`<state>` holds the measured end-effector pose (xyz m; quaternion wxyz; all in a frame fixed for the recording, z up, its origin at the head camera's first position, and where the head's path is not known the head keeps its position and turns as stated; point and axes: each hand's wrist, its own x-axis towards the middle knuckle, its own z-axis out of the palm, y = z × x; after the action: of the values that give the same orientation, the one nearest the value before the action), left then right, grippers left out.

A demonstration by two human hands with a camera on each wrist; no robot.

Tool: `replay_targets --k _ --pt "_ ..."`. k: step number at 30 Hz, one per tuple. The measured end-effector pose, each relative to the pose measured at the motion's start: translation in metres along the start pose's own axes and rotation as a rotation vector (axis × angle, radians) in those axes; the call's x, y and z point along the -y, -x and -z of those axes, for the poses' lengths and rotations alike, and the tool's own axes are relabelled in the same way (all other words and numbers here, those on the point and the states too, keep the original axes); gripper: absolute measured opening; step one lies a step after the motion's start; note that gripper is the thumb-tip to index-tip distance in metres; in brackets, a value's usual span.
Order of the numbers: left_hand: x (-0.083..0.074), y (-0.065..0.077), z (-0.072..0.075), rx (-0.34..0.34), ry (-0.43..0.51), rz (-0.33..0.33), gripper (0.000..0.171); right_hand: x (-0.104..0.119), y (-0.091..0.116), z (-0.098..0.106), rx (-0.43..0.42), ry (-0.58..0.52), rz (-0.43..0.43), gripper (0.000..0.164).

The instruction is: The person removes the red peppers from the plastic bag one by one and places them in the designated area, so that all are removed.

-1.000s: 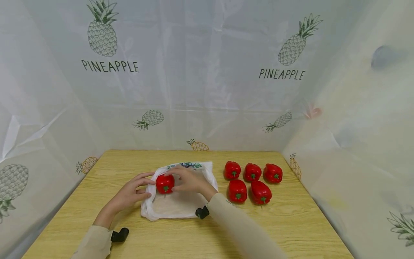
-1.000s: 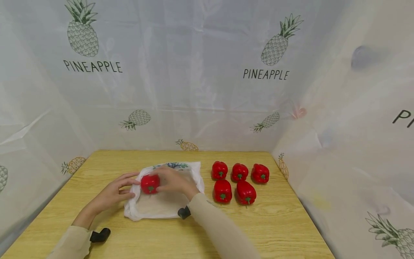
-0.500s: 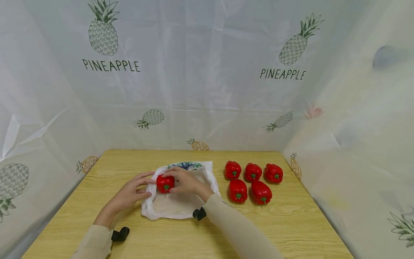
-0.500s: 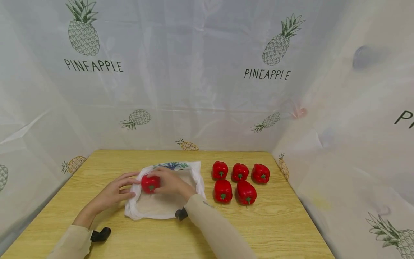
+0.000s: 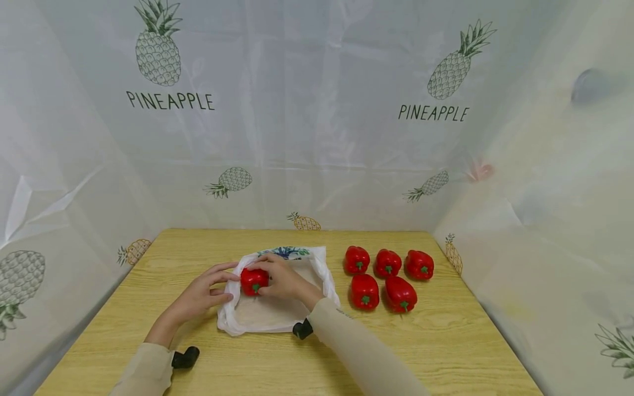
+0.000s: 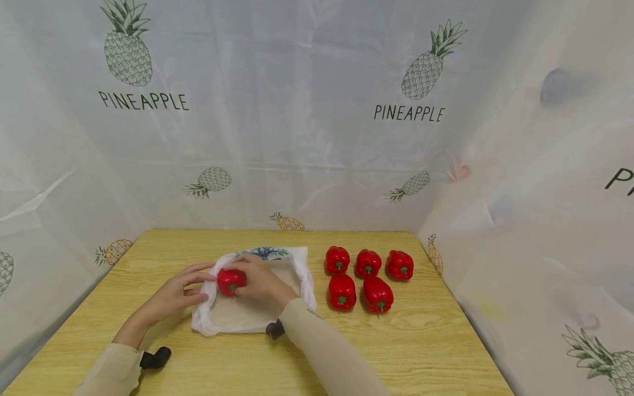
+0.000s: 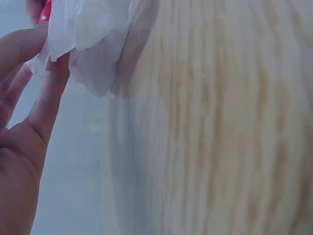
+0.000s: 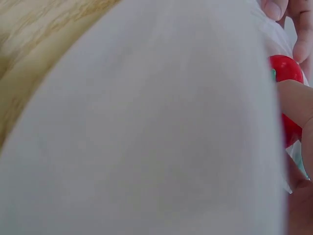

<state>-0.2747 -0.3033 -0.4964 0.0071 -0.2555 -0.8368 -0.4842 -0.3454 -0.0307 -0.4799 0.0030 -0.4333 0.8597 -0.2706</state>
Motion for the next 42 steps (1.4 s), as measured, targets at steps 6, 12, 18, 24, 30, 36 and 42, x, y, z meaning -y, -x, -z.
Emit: replay_targets --k 6,12,18,24,30,36,42 --pt "0.001 0.000 0.000 -0.002 0.000 -0.003 0.036 -0.001 -0.002 -0.004 -0.021 0.044 0.008 0.055" --pt "0.002 -0.001 0.000 -0.003 -0.001 -0.003 0.036 0.002 0.000 -0.004 -0.034 0.063 -0.001 0.053" --pt "0.004 0.000 0.000 0.002 0.009 -0.006 0.037 0.005 0.006 0.000 -0.029 0.067 0.016 0.052" --pt "0.005 0.000 0.000 0.004 0.008 -0.010 0.036 0.009 0.015 0.008 -0.014 0.060 0.042 0.052" --pt "0.003 0.001 0.001 0.001 0.001 -0.004 0.037 0.011 0.025 0.021 0.006 0.018 0.045 0.052" --pt "0.003 0.002 0.001 -0.005 -0.006 -0.007 0.038 0.012 0.036 0.036 -0.007 -0.001 0.021 0.052" --pt "0.003 0.002 0.001 -0.007 -0.009 0.003 0.037 0.012 0.049 0.051 -0.023 -0.072 -0.018 0.051"
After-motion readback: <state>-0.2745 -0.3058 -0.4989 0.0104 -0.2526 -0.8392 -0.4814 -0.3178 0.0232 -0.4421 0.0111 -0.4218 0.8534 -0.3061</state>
